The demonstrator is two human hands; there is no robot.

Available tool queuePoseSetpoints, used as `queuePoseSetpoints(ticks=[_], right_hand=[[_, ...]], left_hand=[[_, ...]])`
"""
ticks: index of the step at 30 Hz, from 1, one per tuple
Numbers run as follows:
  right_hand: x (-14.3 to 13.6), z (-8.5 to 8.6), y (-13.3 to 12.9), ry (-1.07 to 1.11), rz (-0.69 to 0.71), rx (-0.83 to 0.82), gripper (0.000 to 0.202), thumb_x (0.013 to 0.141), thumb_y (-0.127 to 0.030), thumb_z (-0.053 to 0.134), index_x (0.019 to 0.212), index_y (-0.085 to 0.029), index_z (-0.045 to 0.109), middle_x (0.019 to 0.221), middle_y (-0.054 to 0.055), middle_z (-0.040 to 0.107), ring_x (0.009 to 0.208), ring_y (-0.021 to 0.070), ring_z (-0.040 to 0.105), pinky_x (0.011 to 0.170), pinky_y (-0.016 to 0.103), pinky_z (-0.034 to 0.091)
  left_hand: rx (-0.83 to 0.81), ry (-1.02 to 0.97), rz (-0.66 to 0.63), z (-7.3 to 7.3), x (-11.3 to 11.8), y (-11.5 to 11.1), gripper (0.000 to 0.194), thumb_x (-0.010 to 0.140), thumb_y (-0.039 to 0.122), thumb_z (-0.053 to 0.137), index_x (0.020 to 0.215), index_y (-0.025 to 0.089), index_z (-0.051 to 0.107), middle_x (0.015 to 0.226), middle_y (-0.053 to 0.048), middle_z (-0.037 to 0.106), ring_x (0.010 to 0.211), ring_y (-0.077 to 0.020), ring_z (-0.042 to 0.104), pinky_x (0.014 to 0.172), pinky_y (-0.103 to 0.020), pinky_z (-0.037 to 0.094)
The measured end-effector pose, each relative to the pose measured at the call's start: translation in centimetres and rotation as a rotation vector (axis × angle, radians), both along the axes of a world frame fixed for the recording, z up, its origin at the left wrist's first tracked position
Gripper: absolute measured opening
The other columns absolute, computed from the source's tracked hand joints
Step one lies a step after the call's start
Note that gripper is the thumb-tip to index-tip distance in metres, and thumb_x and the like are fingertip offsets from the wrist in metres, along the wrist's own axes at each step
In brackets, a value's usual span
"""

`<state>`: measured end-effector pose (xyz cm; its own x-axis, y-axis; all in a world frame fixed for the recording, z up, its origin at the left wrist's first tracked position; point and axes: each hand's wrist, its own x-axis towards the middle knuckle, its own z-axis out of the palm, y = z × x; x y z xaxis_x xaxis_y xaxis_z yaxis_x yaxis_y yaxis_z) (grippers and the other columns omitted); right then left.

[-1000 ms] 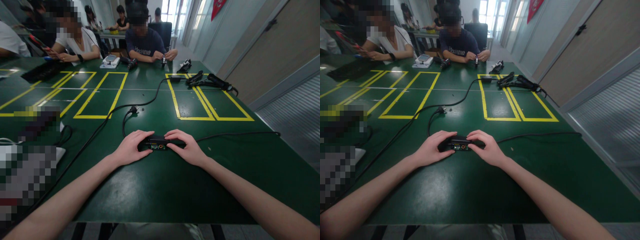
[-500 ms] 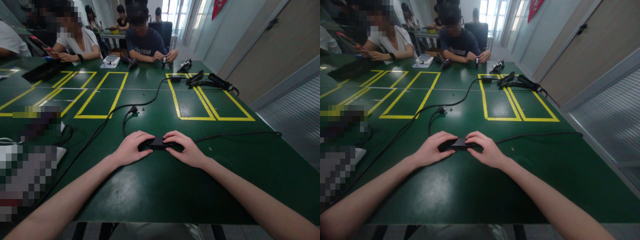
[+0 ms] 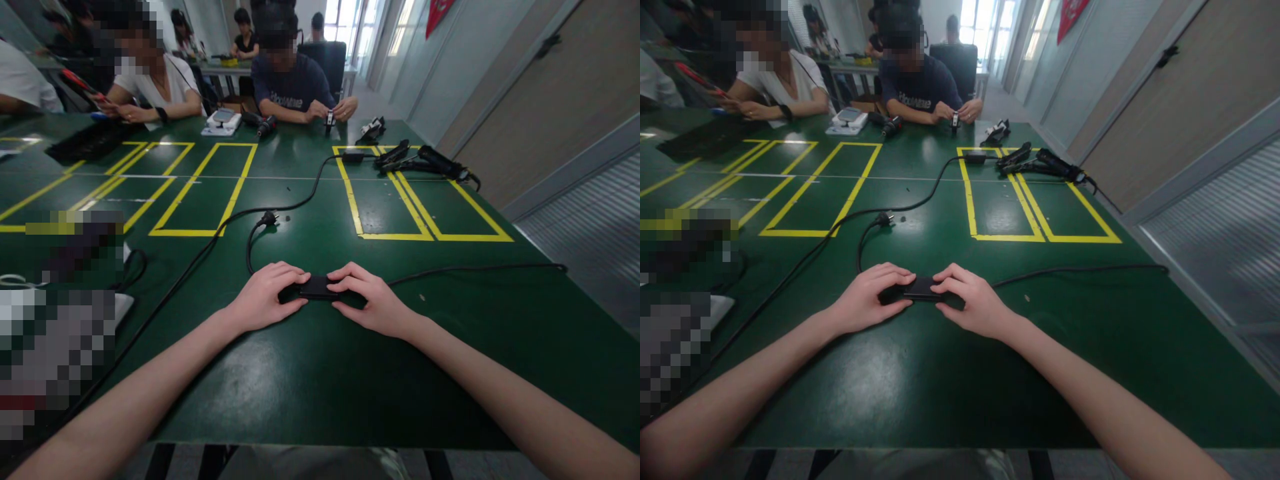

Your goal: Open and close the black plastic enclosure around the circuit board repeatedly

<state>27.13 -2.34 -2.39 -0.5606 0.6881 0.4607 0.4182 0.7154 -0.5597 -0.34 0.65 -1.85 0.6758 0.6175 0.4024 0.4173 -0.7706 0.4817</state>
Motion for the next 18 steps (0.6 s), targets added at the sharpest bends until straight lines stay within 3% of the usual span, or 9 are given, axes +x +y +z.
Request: queuePoseSetpoints(ticks=[6,14,18], right_hand=[[-0.22,-0.35,0.23,-0.066,-0.044,0.032,0.041,0.092,-0.018,0.069,0.131,-0.025,0.066,0.122,0.012,0.07,0.11,0.0277,0.07,0.092,0.046,0.061],[-0.28,-0.33,0.41,-0.17,-0.085,0.157,0.044,0.094,-0.03,0.069,0.135,-0.018,0.062,0.111,0.013,0.073,0.096,0.0295,0.066,0.08,0.045,0.057],[-0.26,0.05,0.32,-0.319,-0.096,0.23,0.033,0.098,-0.029,0.064,0.127,-0.015,0.066,0.101,0.013,0.072,0.089,0.0283,0.062,0.074,0.041,0.05]], left_hand=[[-0.002,0.057,0.011,0.11,0.42,0.01,0.024,0.091,0.026,0.073,0.113,0.02,0.065,0.112,-0.01,0.075,0.104,-0.0282,0.07,0.09,-0.045,0.057],[-0.007,0.055,0.001,0.09,0.49,-0.2,0.024,0.099,0.035,0.066,0.116,0.02,0.063,0.114,-0.011,0.075,0.102,-0.0283,0.07,0.089,-0.045,0.055],[-0.039,0.012,0.008,0.53,0.48,-0.7,0.026,0.101,0.039,0.062,0.117,0.018,0.063,0.109,-0.009,0.076,0.095,-0.026,0.07,0.086,-0.042,0.054]])
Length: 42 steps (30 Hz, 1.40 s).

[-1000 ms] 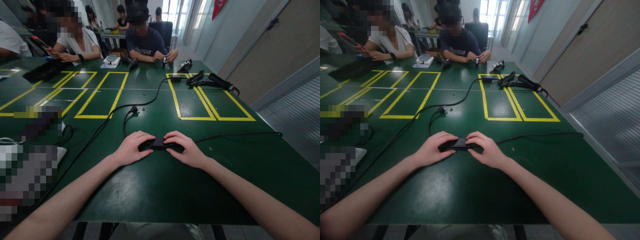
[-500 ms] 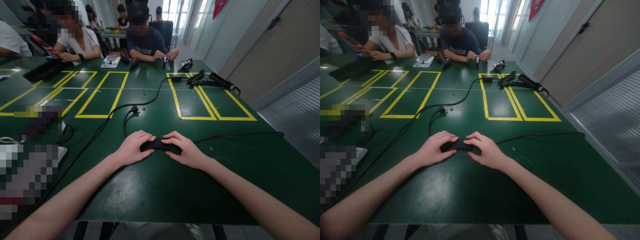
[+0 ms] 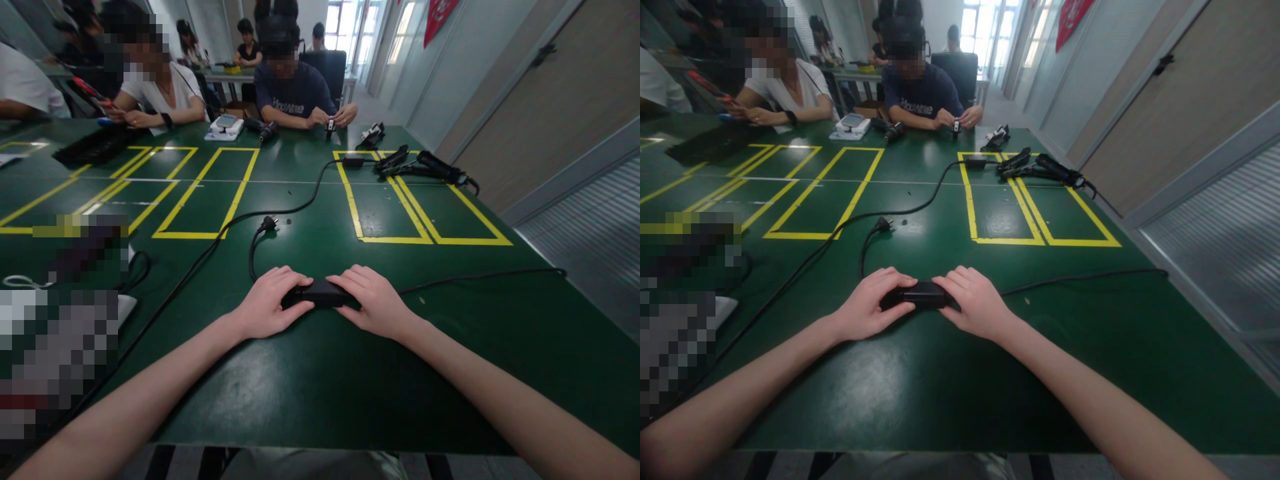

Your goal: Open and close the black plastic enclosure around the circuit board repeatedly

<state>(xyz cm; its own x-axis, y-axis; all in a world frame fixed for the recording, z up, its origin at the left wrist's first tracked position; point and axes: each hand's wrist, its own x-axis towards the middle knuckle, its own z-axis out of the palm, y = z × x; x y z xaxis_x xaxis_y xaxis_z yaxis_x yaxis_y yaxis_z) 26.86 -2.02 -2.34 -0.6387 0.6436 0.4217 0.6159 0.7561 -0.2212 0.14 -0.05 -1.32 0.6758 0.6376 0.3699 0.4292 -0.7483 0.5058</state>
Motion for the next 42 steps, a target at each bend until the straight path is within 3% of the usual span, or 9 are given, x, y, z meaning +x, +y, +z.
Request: queuePoseSetpoints(ticks=[5,8,16,25,32,38,42], right_hand=[[-0.1,0.5,-0.2,-0.079,0.018,-0.019,0.025,0.103,-0.032,0.058,0.117,-0.013,0.067,0.097,0.012,0.071,0.085,0.0252,0.059,0.072,0.038,0.043],[-0.1,0.6,-0.3,-0.073,0.029,-0.049,0.027,0.105,-0.037,0.057,0.114,-0.014,0.067,0.095,0.011,0.071,0.085,0.0245,0.059,0.072,0.037,0.043],[-0.2,0.5,-0.6,0.062,0.064,-0.012,0.03,0.105,-0.039,0.058,0.124,-0.017,0.066,0.11,0.013,0.075,0.095,0.0253,0.066,0.079,0.039,0.051],[-0.4,0.5,-0.7,0.105,0.104,-0.007,0.028,0.103,-0.037,0.062,0.12,-0.015,0.067,0.107,0.012,0.077,0.093,0.0246,0.069,0.079,0.038,0.054],[-0.7,0.9,-1.2,0.078,0.115,0.019,0.027,0.105,-0.038,0.058,0.113,-0.014,0.069,0.101,0.012,0.078,0.087,0.0232,0.069,0.073,0.037,0.053],[-0.7,0.9,-1.1,0.063,0.124,0.083,0.029,0.107,-0.036,0.055,0.116,-0.013,0.069,0.105,0.012,0.078,0.097,0.0247,0.071,0.079,0.038,0.058],[-0.4,1.1,-1.3,0.018,0.164,0.23,0.029,0.108,-0.027,0.049,0.125,-0.013,0.069,0.118,0.013,0.078,0.11,0.0249,0.071,0.088,0.039,0.06]], left_hand=[[0.024,0.096,0.013,0.3,0.2,-0.4,0.033,0.097,0.044,0.065,0.118,0.018,0.065,0.103,-0.008,0.076,0.09,-0.0243,0.069,0.081,-0.038,0.053],[0.104,0.149,-0.013,0.3,0.3,-0.4,0.036,0.103,0.045,0.06,0.124,0.018,0.066,0.106,-0.009,0.077,0.092,-0.0236,0.069,0.08,-0.037,0.051],[0.254,0.178,-0.036,0.4,0.1,-0.5,0.043,0.109,0.049,0.049,0.122,0.014,0.07,0.097,-0.011,0.077,0.088,-0.0235,0.067,0.077,-0.037,0.048],[0.304,0.124,-0.066,0.2,0.7,-1.1,0.038,0.11,0.043,0.047,0.126,0.014,0.067,0.108,-0.011,0.078,0.095,-0.0229,0.072,0.079,-0.036,0.053],[0.301,0.1,-0.056,0.2,0.9,-1.3,0.041,0.108,0.045,0.05,0.126,0.012,0.068,0.103,-0.012,0.078,0.094,-0.0235,0.074,0.08,-0.037,0.054],[0.299,0.112,-0.06,0.0,0.9,-1.4,0.036,0.109,0.043,0.049,0.121,0.014,0.068,0.104,-0.011,0.078,0.091,-0.0228,0.073,0.078,-0.037,0.052],[0.183,0.139,0.003,0.5,1.1,-1.5,0.055,0.098,0.064,0.061,0.118,0.014,0.069,0.101,-0.011,0.076,0.089,-0.0266,0.07,0.079,-0.04,0.053]])
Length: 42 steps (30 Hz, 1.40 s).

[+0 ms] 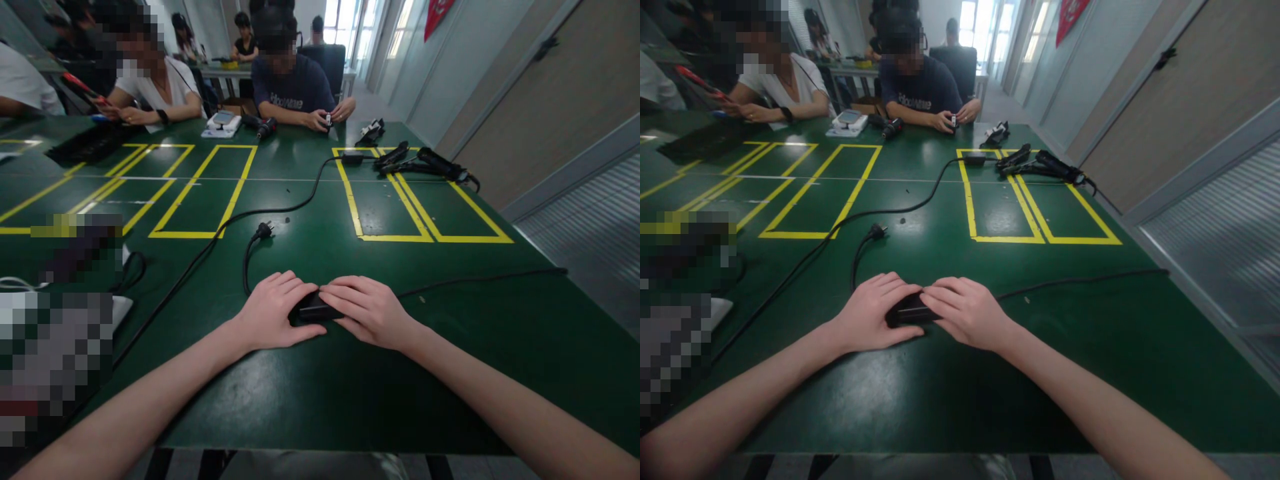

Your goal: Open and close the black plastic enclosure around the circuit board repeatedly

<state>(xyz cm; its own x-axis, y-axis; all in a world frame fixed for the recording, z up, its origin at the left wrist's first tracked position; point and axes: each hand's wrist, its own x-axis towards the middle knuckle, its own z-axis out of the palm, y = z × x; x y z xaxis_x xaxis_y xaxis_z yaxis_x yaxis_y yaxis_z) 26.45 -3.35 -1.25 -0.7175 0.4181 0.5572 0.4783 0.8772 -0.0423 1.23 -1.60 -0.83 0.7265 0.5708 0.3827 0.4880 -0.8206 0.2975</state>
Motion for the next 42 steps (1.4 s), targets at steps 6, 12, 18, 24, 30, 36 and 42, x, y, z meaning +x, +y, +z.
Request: queuePoseSetpoints(ticks=[6,12,18,24,30,36,42], right_hand=[[0.2,0.4,-0.3,-0.004,0.022,0.15,0.029,0.106,-0.012,0.049,0.127,-0.014,0.069,0.122,0.012,0.078,0.113,0.0198,0.071,0.086,0.031,0.059],[0.1,0.1,-0.2,-0.032,-0.002,0.022,0.026,0.107,-0.023,0.048,0.121,-0.015,0.068,0.119,0.016,0.077,0.092,0.0224,0.075,0.074,0.034,0.06],[-0.4,-0.3,-0.4,0.062,-0.042,-0.286,0.03,0.106,-0.039,0.056,0.125,-0.017,0.065,0.103,0.012,0.078,0.089,0.0225,0.075,0.076,0.033,0.06],[0.0,0.2,0.0,0.084,-0.025,-0.168,0.027,0.109,-0.034,0.053,0.122,-0.015,0.065,0.1,0.011,0.078,0.081,0.0209,0.072,0.071,0.032,0.056],[-0.3,0.2,-0.3,-0.081,-0.063,-0.22,0.041,0.107,-0.043,0.052,0.133,-0.012,0.061,0.103,0.013,0.076,0.086,0.0232,0.072,0.071,0.033,0.057],[0.9,0.5,0.7,0.177,-0.121,-0.44,0.036,0.103,-0.041,0.059,0.133,-0.02,0.065,0.105,0.009,0.076,0.088,0.0215,0.074,0.073,0.031,0.058],[5.3,3.2,3.9,0.97,-0.49,-0.799,0.052,0.082,-0.061,0.074,0.115,-0.022,0.066,0.075,0.001,0.068,0.049,0.0132,0.052,0.039,0.022,0.033]], left_hand=[[-0.393,0.063,0.106,1.3,0.2,-0.3,0.042,0.107,0.052,0.049,0.097,0.018,0.071,0.085,-0.004,0.072,0.077,-0.0195,0.066,0.069,-0.031,0.048],[-0.35,-0.106,0.097,0.7,0.0,-0.2,0.05,0.098,0.066,0.061,0.098,0.017,0.07,0.086,-0.003,0.071,0.076,-0.0181,0.065,0.066,-0.029,0.047],[0.011,-0.052,0.005,-0.2,0.0,-0.1,0.05,0.104,0.064,0.052,0.09,0.018,0.065,0.078,-0.004,0.068,0.072,-0.0188,0.061,0.068,-0.032,0.043],[-0.026,0.01,0.048,0.1,-0.1,0.0,0.045,0.103,0.061,0.056,0.101,0.017,0.068,0.086,-0.005,0.072,0.079,-0.0211,0.065,0.073,-0.033,0.046],[-0.055,0.021,0.025,-0.2,-0.1,-0.2,0.046,0.106,0.058,0.053,0.093,0.016,0.067,0.081,-0.005,0.071,0.076,-0.0212,0.064,0.07,-0.034,0.047],[0.15,-0.129,0.036,0.4,-0.3,-0.4,0.04,0.106,0.043,0.057,0.136,0.017,0.061,0.135,-0.018,0.068,0.118,-0.0303,0.066,0.1,-0.048,0.05],[0.197,-0.181,-0.026,0.5,-0.8,-0.5,0.046,0.101,0.027,0.061,0.146,0.024,0.055,0.144,-0.014,0.065,0.131,-0.0304,0.062,0.113,-0.052,0.048]])
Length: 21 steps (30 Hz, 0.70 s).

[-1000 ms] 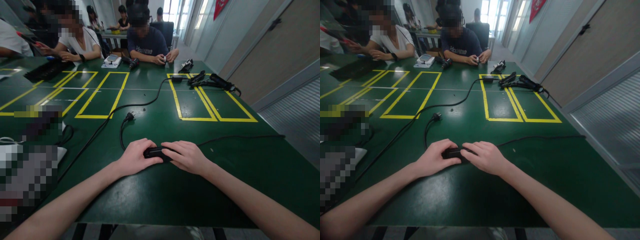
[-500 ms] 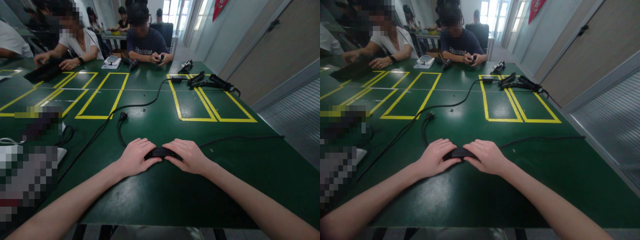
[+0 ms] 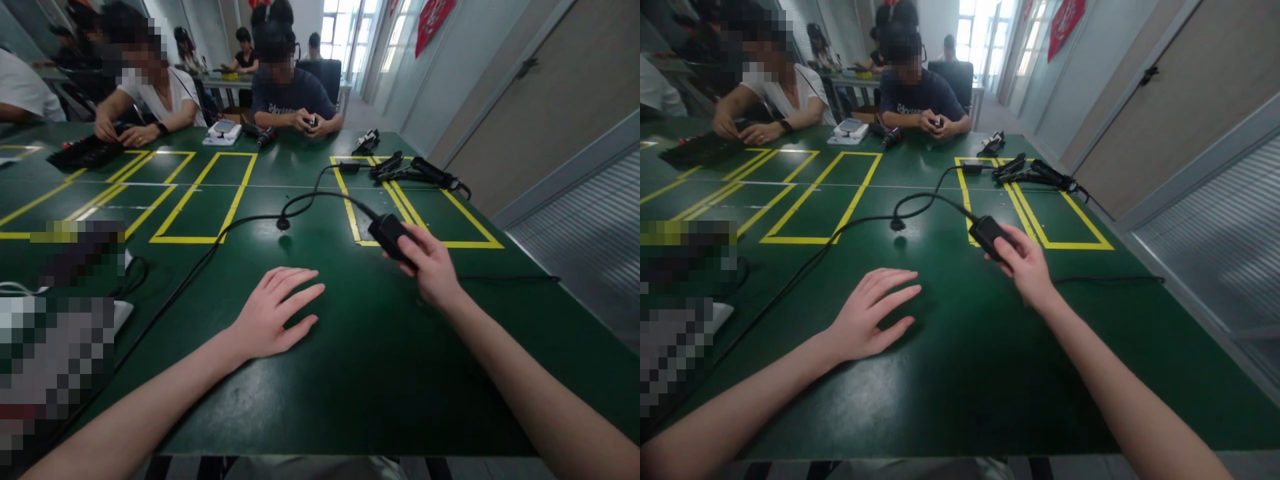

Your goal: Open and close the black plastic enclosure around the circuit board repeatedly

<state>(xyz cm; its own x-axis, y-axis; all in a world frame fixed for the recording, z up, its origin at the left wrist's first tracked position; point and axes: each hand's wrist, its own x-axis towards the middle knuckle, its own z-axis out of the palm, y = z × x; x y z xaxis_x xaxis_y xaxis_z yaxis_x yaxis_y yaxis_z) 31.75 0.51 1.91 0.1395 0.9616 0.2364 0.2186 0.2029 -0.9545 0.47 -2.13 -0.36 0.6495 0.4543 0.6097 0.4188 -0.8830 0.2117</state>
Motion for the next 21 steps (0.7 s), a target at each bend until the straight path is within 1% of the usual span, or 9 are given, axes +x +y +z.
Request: queuePoseSetpoints(ticks=[2,4,6,8,11,15,18,21], right_hand=[[1.6,1.2,0.7,0.142,-0.094,-0.021,0.051,0.078,-0.058,0.077,0.11,-0.021,0.063,0.069,-0.001,0.064,0.042,0.0087,0.04,0.038,0.021,0.025],[3.2,2.3,1.1,0.2,-0.171,-0.025,0.042,0.078,-0.049,0.077,0.104,-0.019,0.061,0.066,-0.002,0.061,0.039,0.006,0.033,0.039,0.021,0.021],[4.8,3.0,1.1,0.211,-0.256,-0.045,0.03,0.081,-0.039,0.074,0.098,-0.019,0.059,0.062,-0.002,0.06,0.037,0.0048,0.029,0.04,0.021,0.018],[6.6,3.2,0.9,0.217,-0.337,-0.072,0.02,0.082,-0.032,0.07,0.093,-0.019,0.058,0.059,-0.002,0.06,0.035,0.0043,0.028,0.039,0.021,0.017],[9.4,2.6,0.4,0.264,-0.437,-0.087,0.015,0.082,-0.029,0.066,0.085,-0.021,0.055,0.058,0.0,0.061,0.032,0.0038,0.028,0.037,0.02,0.019],[12.3,1.3,-0.2,0.305,-0.499,-0.095,0.015,0.084,-0.032,0.063,0.08,-0.023,0.052,0.051,-0.002,0.054,0.03,0.005,0.026,0.035,0.019,0.019],[13.2,0.7,-0.2,0.284,-0.533,-0.108,0.02,0.086,-0.037,0.064,0.078,-0.022,0.053,0.049,-0.002,0.052,0.031,0.0051,0.025,0.034,0.019,0.017],[13.5,0.4,0.0,0.276,-0.549,-0.116,0.028,0.087,-0.044,0.066,0.075,-0.022,0.052,0.047,-0.003,0.049,0.031,0.0043,0.024,0.034,0.018,0.014]], left_hand=[[-0.082,0.068,-0.056,-0.4,0.0,0.1,0.041,0.103,0.028,0.059,0.144,0.023,0.057,0.142,-0.015,0.066,0.128,-0.0284,0.065,0.109,-0.049,0.052],[-0.122,0.099,-0.068,-0.7,0.1,0.2,0.039,0.105,0.028,0.057,0.143,0.02,0.058,0.145,-0.017,0.063,0.129,-0.0281,0.064,0.108,-0.048,0.054],[-0.143,0.109,-0.069,-0.9,0.1,0.2,0.037,0.105,0.028,0.056,0.141,0.019,0.058,0.146,-0.017,0.063,0.129,-0.028,0.064,0.108,-0.048,0.054],[-0.164,0.122,-0.073,-0.9,0.1,0.2,0.037,0.105,0.027,0.057,0.141,0.019,0.059,0.143,-0.016,0.065,0.127,-0.0272,0.065,0.108,-0.047,0.054],[-0.211,0.144,-0.074,-0.9,0.2,0.2,0.038,0.104,0.027,0.058,0.141,0.021,0.06,0.138,-0.014,0.068,0.123,-0.0256,0.067,0.107,-0.046,0.055],[-0.259,0.149,-0.077,-0.9,0.2,0.3,0.038,0.103,0.025,0.058,0.14,0.022,0.061,0.132,-0.011,0.071,0.119,-0.0242,0.069,0.106,-0.045,0.056],[-0.278,0.155,-0.082,-0.9,0.2,0.4,0.038,0.103,0.024,0.059,0.14,0.022,0.061,0.128,-0.01,0.073,0.117,-0.0235,0.069,0.105,-0.043,0.056],[-0.287,0.158,-0.085,-0.8,0.1,0.4,0.038,0.103,0.024,0.059,0.14,0.022,0.061,0.128,-0.01,0.073,0.117,-0.0231,0.069,0.105,-0.043,0.056]])
